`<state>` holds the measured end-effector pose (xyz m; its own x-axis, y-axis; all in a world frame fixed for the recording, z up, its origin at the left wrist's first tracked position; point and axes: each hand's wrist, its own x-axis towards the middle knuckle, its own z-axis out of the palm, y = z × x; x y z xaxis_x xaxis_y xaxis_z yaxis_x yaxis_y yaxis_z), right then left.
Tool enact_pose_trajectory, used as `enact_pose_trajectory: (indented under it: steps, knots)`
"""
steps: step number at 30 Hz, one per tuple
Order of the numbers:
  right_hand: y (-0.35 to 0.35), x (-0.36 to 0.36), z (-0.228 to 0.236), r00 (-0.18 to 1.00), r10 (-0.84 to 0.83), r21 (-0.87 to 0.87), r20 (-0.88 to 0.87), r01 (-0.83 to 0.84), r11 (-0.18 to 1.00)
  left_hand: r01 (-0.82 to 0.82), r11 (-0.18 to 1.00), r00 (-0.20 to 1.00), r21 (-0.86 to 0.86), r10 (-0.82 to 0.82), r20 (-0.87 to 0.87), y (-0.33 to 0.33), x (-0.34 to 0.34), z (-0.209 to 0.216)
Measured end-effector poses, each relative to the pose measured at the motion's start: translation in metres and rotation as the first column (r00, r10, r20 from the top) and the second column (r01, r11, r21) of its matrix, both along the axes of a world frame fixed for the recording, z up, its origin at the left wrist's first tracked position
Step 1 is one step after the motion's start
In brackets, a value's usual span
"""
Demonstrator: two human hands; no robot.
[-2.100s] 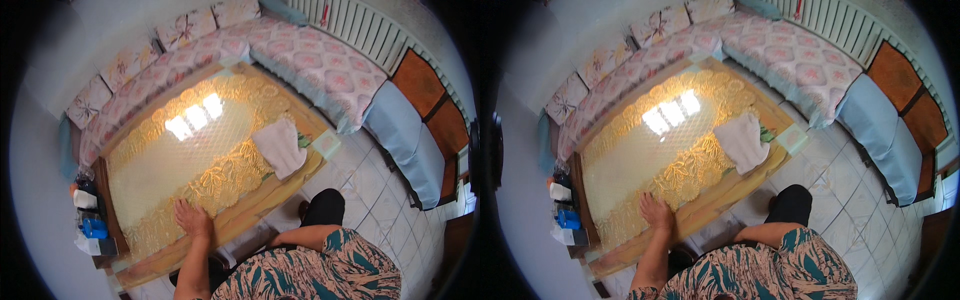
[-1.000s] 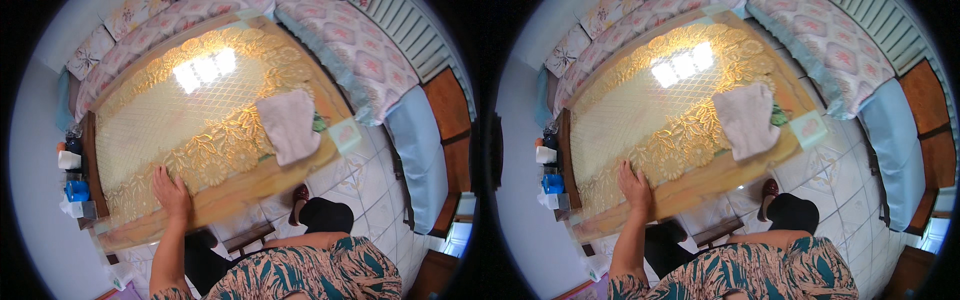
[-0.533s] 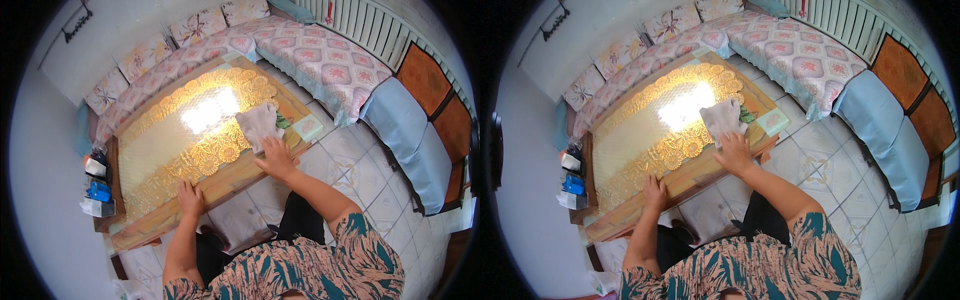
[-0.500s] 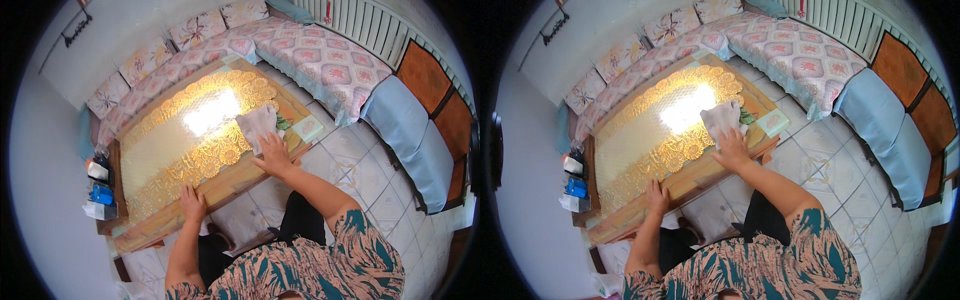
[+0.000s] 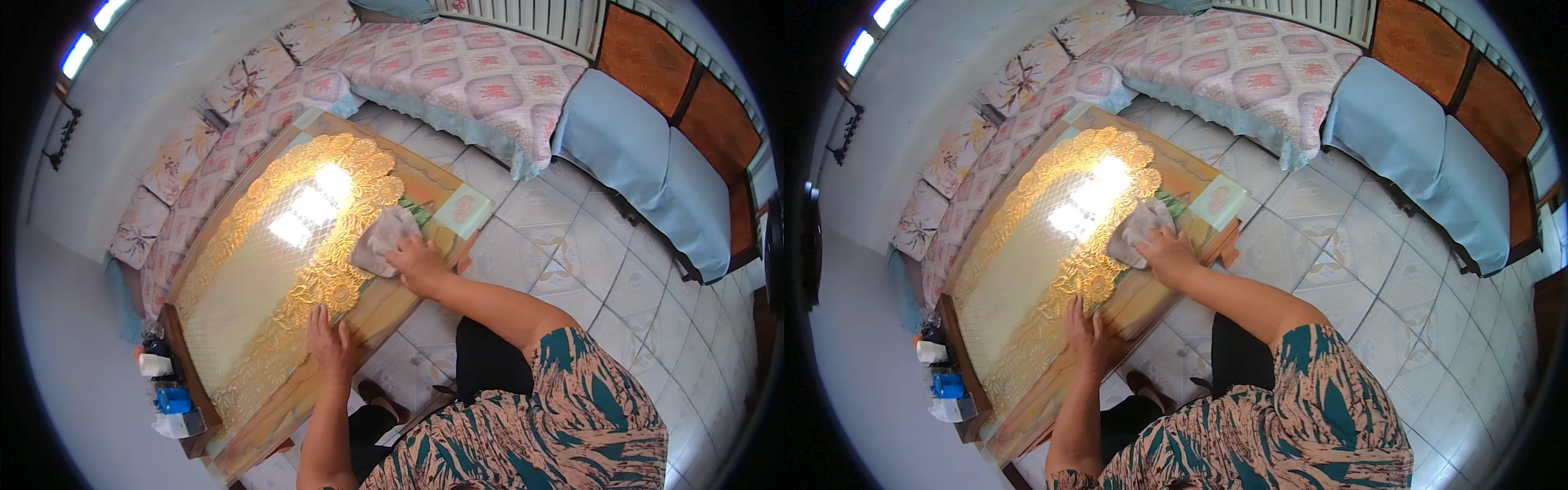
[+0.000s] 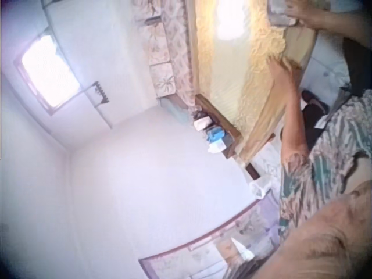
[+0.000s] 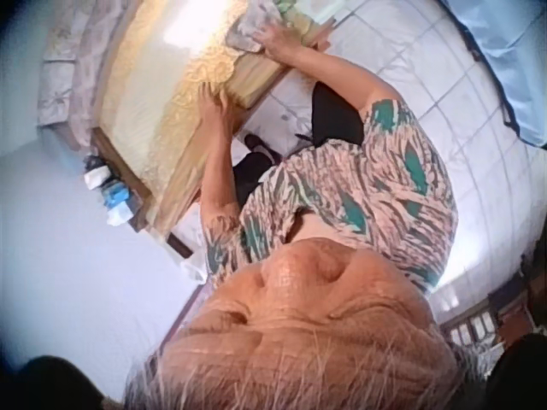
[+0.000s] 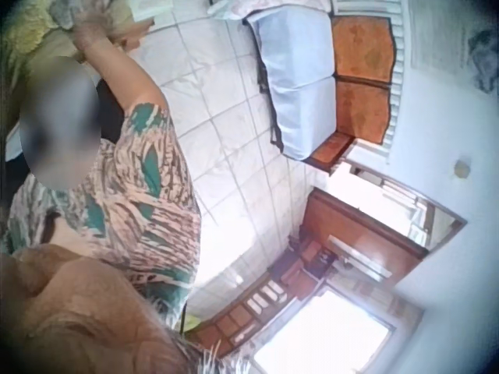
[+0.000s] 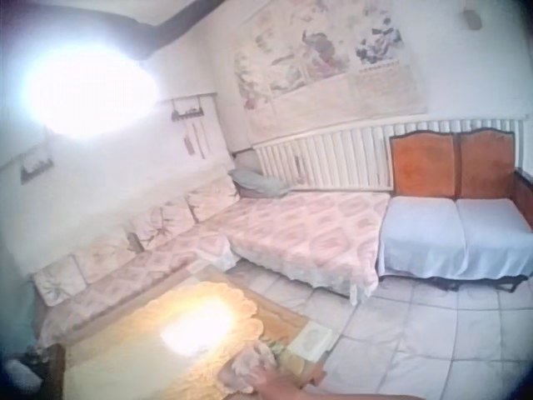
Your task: The person wipes the surface and edges of a glass-topped table using a cloth, then picks up the cloth and folds it.
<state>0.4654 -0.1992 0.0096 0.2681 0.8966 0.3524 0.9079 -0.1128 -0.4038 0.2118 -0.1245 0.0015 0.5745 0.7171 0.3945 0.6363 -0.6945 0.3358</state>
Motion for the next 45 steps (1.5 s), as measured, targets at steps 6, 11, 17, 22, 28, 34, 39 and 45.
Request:
enact_pose_trajectory:
  steps: [6, 11, 17, 22, 28, 34, 39, 45]
  knots:
    - [-0.075, 0.099, -0.001, 0.914, -0.257, 0.464, -0.314, 0.384, 0.799, -0.099, 0.992, 0.986, -0.080, 0.087, -0.140, 0.010, 0.104, -0.013]
    - [-0.100, 0.146, -0.014, 0.238, -0.187, 0.060, -0.953, 0.753, 0.655, -0.176, 0.984, 0.967, 0.008, 0.174, -0.185, -0.004, 0.116, -0.014]
    - [-0.062, 0.158, -0.093, -0.290, 0.031, -0.123, -0.956, 0.499, 0.858, -0.163, 0.987, 0.964, 0.014, 0.162, -0.211, -0.005, 0.117, -0.006]
    - [-0.050, 0.178, -0.113, -0.089, -0.381, -0.389, -0.920, 0.297, 0.872, -0.166, 0.986, 0.962, 0.008, 0.163, -0.220, -0.006, 0.114, -0.003]
    - [-0.020, 0.223, -0.123, -0.331, 0.082, 0.025, -0.940, 0.173, 0.985, -0.148, 0.989, 0.958, 0.005, 0.144, -0.249, -0.007, 0.121, -0.001]
    - [-0.044, 0.195, -0.138, 0.340, -0.229, -0.163, -0.912, 0.211, 0.964, -0.170, 0.985, 0.954, 0.009, 0.166, -0.248, -0.008, 0.119, 0.002]
    - [-0.054, 0.195, -0.162, 0.370, -0.512, -0.405, -0.775, 0.331, 0.852, -0.159, 0.987, 0.959, 0.005, 0.155, -0.237, -0.005, 0.119, -0.002]
    - [-0.039, 0.188, -0.175, -0.179, -0.308, -0.354, -0.934, 0.351, 0.867, -0.163, 0.986, 0.949, -0.036, 0.147, -0.280, -0.006, 0.116, 0.004]
